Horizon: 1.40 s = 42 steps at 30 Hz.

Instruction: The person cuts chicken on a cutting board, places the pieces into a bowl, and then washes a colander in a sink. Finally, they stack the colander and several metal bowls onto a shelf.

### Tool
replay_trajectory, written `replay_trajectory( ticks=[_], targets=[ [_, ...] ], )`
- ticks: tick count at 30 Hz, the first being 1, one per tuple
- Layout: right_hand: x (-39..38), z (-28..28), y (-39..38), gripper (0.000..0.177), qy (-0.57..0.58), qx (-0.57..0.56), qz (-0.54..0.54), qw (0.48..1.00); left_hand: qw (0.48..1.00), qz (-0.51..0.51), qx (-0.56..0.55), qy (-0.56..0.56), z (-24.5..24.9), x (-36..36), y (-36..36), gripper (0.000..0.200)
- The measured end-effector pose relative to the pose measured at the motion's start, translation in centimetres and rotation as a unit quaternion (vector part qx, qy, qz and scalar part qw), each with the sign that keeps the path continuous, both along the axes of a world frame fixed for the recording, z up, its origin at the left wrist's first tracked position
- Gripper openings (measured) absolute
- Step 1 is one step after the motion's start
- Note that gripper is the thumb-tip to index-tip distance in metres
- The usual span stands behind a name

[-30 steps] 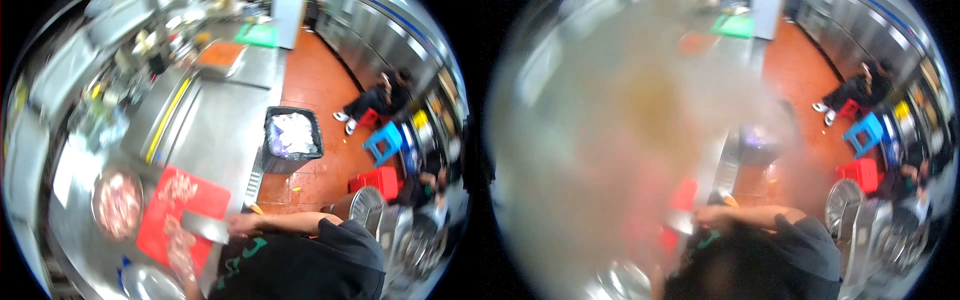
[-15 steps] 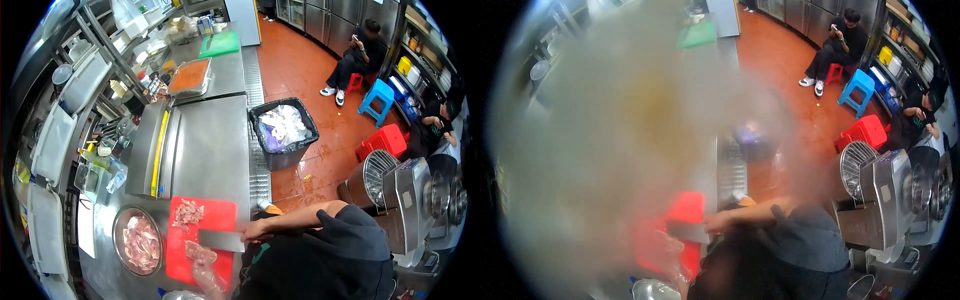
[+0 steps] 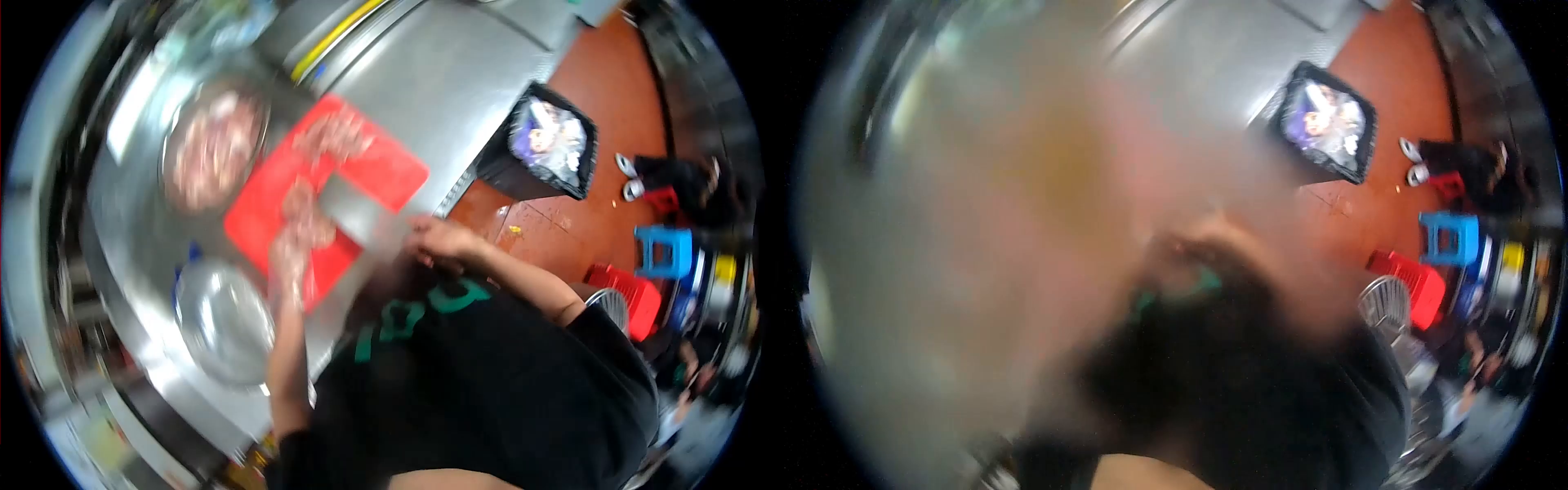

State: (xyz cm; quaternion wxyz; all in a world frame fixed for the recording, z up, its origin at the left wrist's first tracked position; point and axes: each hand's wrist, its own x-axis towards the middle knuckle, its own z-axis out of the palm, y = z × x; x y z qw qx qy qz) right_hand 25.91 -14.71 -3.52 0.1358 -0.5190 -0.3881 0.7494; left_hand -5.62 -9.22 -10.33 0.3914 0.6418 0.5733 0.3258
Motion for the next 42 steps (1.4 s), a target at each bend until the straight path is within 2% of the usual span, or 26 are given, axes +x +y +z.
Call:
replay_trajectory(
  ticks=[1, 2, 3, 4, 5, 6, 8, 10, 12, 13, 15, 16, 18, 20, 21, 22, 24, 28, 29, 30, 31, 33, 37, 39, 40, 42],
  targets=[
    [-0.4, 2.6, 0.3, 0.011, -0.027, -0.037, 0.006, 0.999, 0.995, 0.057, 0.062, 0.052, -0.1, 0.5, -0.1, 0.023],
    [-0.3, -0.7, -0.5, 0.011, 0.031, 0.011, -0.038, 0.999, 0.981, 0.036, 0.132, 0.135, -0.2, 0.3, -0.2, 0.021],
    [-0.7, 0.3, -0.6, 0.014, 0.067, 0.015, -0.066, 0.995, 0.955, 0.007, 0.206, 0.215, 0.1, 0.0, -0.3, 0.019],
    [-0.9, 0.8, -0.9, 0.017, 0.086, -0.001, -0.080, 0.993, 0.955, 0.027, 0.189, 0.226, 1.7, 0.2, -1.2, 0.019],
    [-0.9, 1.1, -0.9, 0.019, 0.103, -0.012, -0.102, 0.989, 0.987, 0.066, 0.046, 0.138, 3.7, 1.1, -1.4, 0.018],
    [-0.9, 1.1, -0.8, 0.019, 0.103, -0.016, -0.091, 0.990, 0.990, 0.099, -0.090, 0.041, 5.1, 1.7, -1.3, 0.017],
    [-0.7, 1.1, -0.7, 0.023, 0.093, -0.005, -0.093, 0.991, 0.986, 0.114, -0.109, 0.054, 6.4, 2.4, -1.2, 0.016],
    [-0.6, 0.7, -0.4, 0.023, 0.081, 0.008, -0.071, 0.994, 0.981, 0.123, -0.131, 0.067, 5.7, 2.5, -1.4, 0.014],
    [-0.8, 0.7, 0.0, 0.023, 0.070, 0.020, -0.050, 0.996, 0.991, 0.118, 0.003, 0.070, 4.4, 2.7, -1.6, 0.015],
    [-1.1, 1.1, 0.3, 0.020, 0.057, 0.039, -0.026, 0.997, 0.991, 0.118, 0.002, 0.069, 4.6, 2.9, -2.1, 0.015],
    [-1.6, 1.4, 0.8, 0.018, 0.044, 0.053, 0.000, 0.998, 0.953, 0.143, 0.109, 0.244, 5.6, 3.8, -3.9, 0.012],
    [-1.8, 1.2, 1.2, 0.017, 0.039, 0.067, 0.023, 0.997, 0.953, 0.144, 0.106, 0.244, 5.2, 3.9, -4.2, 0.012],
    [-1.9, 0.6, 1.8, 0.016, 0.033, 0.076, 0.049, 0.995, 0.954, 0.170, 0.185, 0.162, 4.4, 4.2, -4.9, 0.013],
    [-1.9, -0.2, 2.2, 0.016, -0.006, 0.156, 0.101, 0.983, 0.956, 0.204, 0.142, 0.157, 4.7, 4.7, -5.4, 0.013],
    [-2.1, -0.2, 2.4, 0.016, -0.006, 0.155, 0.105, 0.982, 0.955, 0.235, 0.105, 0.150, 4.9, 4.9, -5.3, 0.013],
    [-2.2, 0.0, 2.8, 0.017, -0.029, 0.169, 0.120, 0.978, 0.954, 0.238, 0.104, 0.149, 4.8, 4.8, -5.3, 0.013],
    [-2.3, 0.3, 3.3, 0.018, -0.053, 0.183, 0.136, 0.972, 0.956, 0.222, 0.174, 0.078, 4.2, 4.6, -5.3, 0.014],
    [-2.5, 1.4, 4.6, 0.031, -0.095, 0.249, 0.180, 0.947, 0.956, 0.235, 0.173, 0.025, 4.1, 4.8, -5.0, 0.012],
    [-2.6, 1.7, 4.8, 0.036, -0.099, 0.265, 0.184, 0.941, 0.964, 0.234, 0.097, 0.076, 4.7, 4.6, -5.1, 0.011],
    [-2.3, 0.8, 5.1, 0.041, -0.110, 0.251, 0.200, 0.941, 0.964, 0.231, 0.022, 0.127, 5.4, 4.5, -5.1, 0.011],
    [-2.0, 0.3, 5.3, 0.041, -0.110, 0.251, 0.202, 0.940, 0.964, 0.233, 0.020, 0.127, 5.3, 4.4, -5.1, 0.011],
    [-1.8, 0.0, 5.8, 0.041, -0.120, 0.207, 0.211, 0.948, 0.974, 0.221, 0.038, 0.043, 5.1, 4.1, -4.8, 0.011],
    [-1.7, 0.8, 6.6, 0.040, -0.089, 0.182, 0.212, 0.956, 0.970, 0.214, 0.097, 0.058, 4.9, 3.9, -4.7, 0.012],
    [-1.6, 0.5, 7.0, 0.040, -0.079, 0.146, 0.230, 0.959, 0.960, 0.214, 0.084, 0.157, 5.7, 4.0, -4.9, 0.012],
    [-1.6, 0.5, 7.2, 0.040, -0.080, 0.145, 0.231, 0.959, 0.960, 0.215, 0.084, 0.156, 5.4, 3.9, -4.9, 0.012],
    [-1.7, 0.4, 7.3, 0.041, -0.067, 0.158, 0.239, 0.956, 0.959, 0.220, 0.150, 0.100, 4.9, 3.8, -5.1, 0.014]
  ],
)
